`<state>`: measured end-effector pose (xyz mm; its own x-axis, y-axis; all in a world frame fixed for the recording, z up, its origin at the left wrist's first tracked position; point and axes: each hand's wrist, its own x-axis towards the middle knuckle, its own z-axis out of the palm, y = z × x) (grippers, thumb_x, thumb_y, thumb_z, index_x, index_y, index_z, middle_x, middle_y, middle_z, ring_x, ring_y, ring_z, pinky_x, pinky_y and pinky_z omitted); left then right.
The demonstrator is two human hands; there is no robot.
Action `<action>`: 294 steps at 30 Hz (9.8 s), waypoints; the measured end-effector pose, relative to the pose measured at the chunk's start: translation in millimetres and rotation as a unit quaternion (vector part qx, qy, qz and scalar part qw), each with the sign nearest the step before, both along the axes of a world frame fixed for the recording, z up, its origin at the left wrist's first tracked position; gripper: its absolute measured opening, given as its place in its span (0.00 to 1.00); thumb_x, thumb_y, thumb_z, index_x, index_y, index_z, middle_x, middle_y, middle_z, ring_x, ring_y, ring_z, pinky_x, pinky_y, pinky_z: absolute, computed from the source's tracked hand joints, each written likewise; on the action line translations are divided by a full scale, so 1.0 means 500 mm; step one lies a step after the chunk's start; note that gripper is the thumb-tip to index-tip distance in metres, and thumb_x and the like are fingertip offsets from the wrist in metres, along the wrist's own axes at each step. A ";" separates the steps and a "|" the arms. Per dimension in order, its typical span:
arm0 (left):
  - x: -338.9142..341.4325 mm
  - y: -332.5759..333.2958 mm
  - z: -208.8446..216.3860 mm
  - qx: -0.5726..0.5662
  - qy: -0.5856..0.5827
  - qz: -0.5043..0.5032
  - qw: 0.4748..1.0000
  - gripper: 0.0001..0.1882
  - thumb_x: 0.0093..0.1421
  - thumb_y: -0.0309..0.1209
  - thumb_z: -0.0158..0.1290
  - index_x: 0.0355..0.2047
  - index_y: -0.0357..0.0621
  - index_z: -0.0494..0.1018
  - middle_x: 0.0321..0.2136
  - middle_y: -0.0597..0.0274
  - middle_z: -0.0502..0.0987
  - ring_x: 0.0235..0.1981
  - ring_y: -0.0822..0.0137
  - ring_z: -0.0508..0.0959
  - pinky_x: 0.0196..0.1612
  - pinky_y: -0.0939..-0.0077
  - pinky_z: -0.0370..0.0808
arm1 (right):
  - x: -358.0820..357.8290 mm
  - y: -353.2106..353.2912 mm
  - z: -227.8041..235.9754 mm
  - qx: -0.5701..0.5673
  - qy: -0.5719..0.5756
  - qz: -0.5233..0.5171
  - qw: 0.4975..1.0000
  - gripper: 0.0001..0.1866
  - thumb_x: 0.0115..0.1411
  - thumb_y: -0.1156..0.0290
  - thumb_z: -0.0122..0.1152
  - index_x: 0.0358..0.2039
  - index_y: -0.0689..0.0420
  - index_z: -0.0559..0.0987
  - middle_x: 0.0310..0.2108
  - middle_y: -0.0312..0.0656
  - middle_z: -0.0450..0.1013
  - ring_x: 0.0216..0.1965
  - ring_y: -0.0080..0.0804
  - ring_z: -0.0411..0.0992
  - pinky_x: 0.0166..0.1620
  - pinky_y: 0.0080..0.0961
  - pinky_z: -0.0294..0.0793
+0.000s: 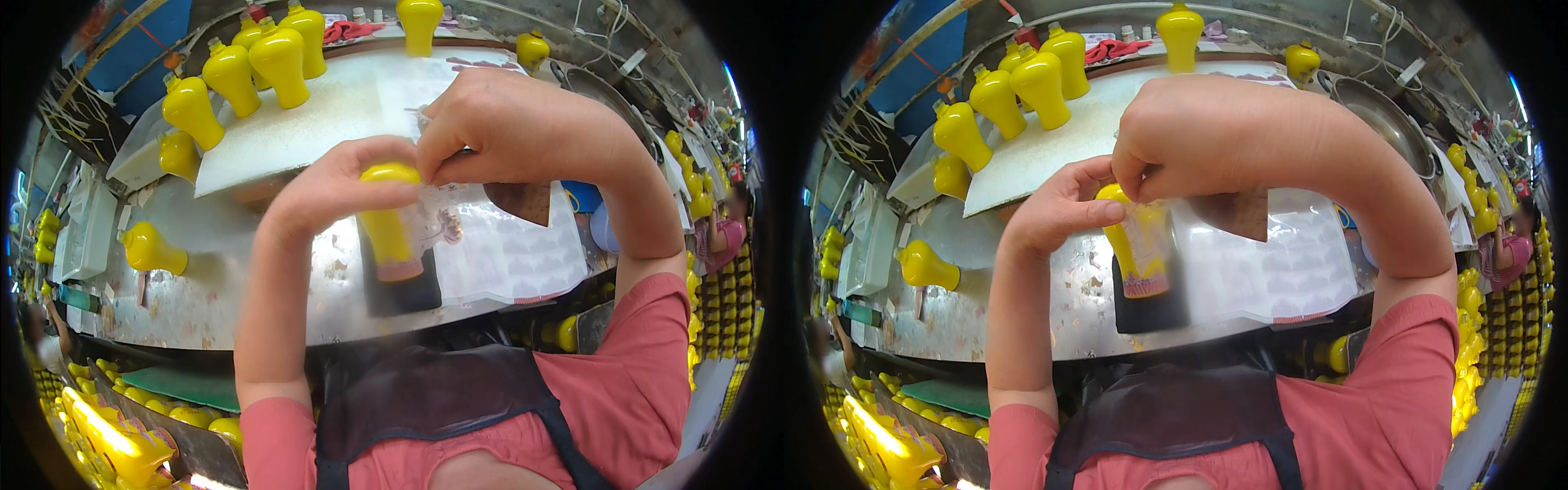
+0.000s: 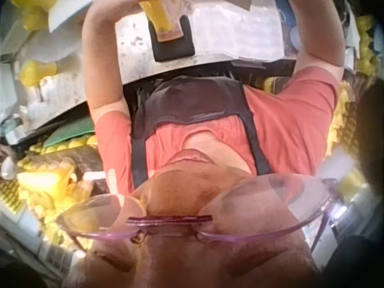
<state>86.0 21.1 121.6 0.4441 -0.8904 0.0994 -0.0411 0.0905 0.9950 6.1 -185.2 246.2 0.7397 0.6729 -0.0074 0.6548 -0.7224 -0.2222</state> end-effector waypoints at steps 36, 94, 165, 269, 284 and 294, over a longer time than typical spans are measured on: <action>-0.173 0.015 -0.228 0.213 -0.287 0.465 0.810 0.19 0.50 0.38 0.71 0.30 0.40 0.74 0.16 0.65 0.71 0.20 0.67 0.73 0.27 0.71 0.69 | 0.054 0.020 -0.298 0.160 -0.045 -0.187 0.968 0.09 0.58 0.67 0.67 0.36 0.57 0.85 0.29 0.45 0.80 0.29 0.40 0.80 0.37 0.32 0.79; -0.125 -0.008 -0.304 -0.056 0.053 0.277 0.958 0.42 0.70 0.41 0.46 0.75 0.38 0.38 0.70 0.48 0.56 0.71 0.56 0.58 0.72 0.64 0.55 | -0.054 -0.005 -0.509 0.456 0.101 -0.297 0.833 0.48 0.59 0.72 0.64 0.77 0.48 0.52 0.69 0.47 0.64 0.35 0.22 0.75 0.42 0.20 0.76; -0.136 -0.014 -0.304 0.062 -0.087 0.355 0.929 0.52 0.64 0.32 0.50 0.75 0.41 0.25 0.68 0.39 0.60 0.66 0.48 0.66 0.68 0.62 0.63 | -0.055 0.002 -0.503 0.480 0.215 -0.318 0.789 0.52 0.60 0.58 0.68 0.76 0.53 0.47 0.58 0.59 0.71 0.46 0.43 0.78 0.52 0.34 0.75; -0.079 -0.022 -0.287 0.064 -0.321 0.382 0.865 0.50 0.57 0.40 0.62 0.71 0.32 0.48 0.69 0.34 0.54 0.70 0.37 0.56 0.71 0.50 0.56 | 0.035 0.006 -0.344 0.146 -0.125 -0.148 0.970 0.27 0.60 0.63 0.66 0.61 0.44 0.76 0.36 0.49 0.74 0.30 0.49 0.78 0.34 0.40 0.79; -0.029 -0.067 -0.258 -0.055 -0.140 0.463 0.874 0.16 0.65 0.35 0.53 0.47 0.37 0.73 0.46 0.50 0.70 0.50 0.53 0.73 0.55 0.61 0.70 | 0.020 0.011 -0.376 0.211 -0.072 -0.227 0.948 0.29 0.56 0.61 0.71 0.60 0.43 0.78 0.30 0.48 0.73 0.27 0.46 0.76 0.32 0.37 0.78; -0.030 -0.066 -0.262 -0.048 -0.143 0.466 0.872 0.16 0.67 0.35 0.48 0.49 0.37 0.73 0.48 0.48 0.71 0.52 0.52 0.73 0.58 0.60 0.69 | 0.018 0.011 -0.360 0.087 -0.112 -0.171 0.975 0.29 0.55 0.68 0.74 0.59 0.50 0.79 0.47 0.50 0.78 0.33 0.39 0.81 0.36 0.32 0.81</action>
<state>71.0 -11.9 -9.5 0.9151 -0.1374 0.3790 -0.3867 -0.0335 0.9216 15.1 -179.7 66.3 0.8905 0.3637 0.2735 0.4293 -0.8707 -0.2399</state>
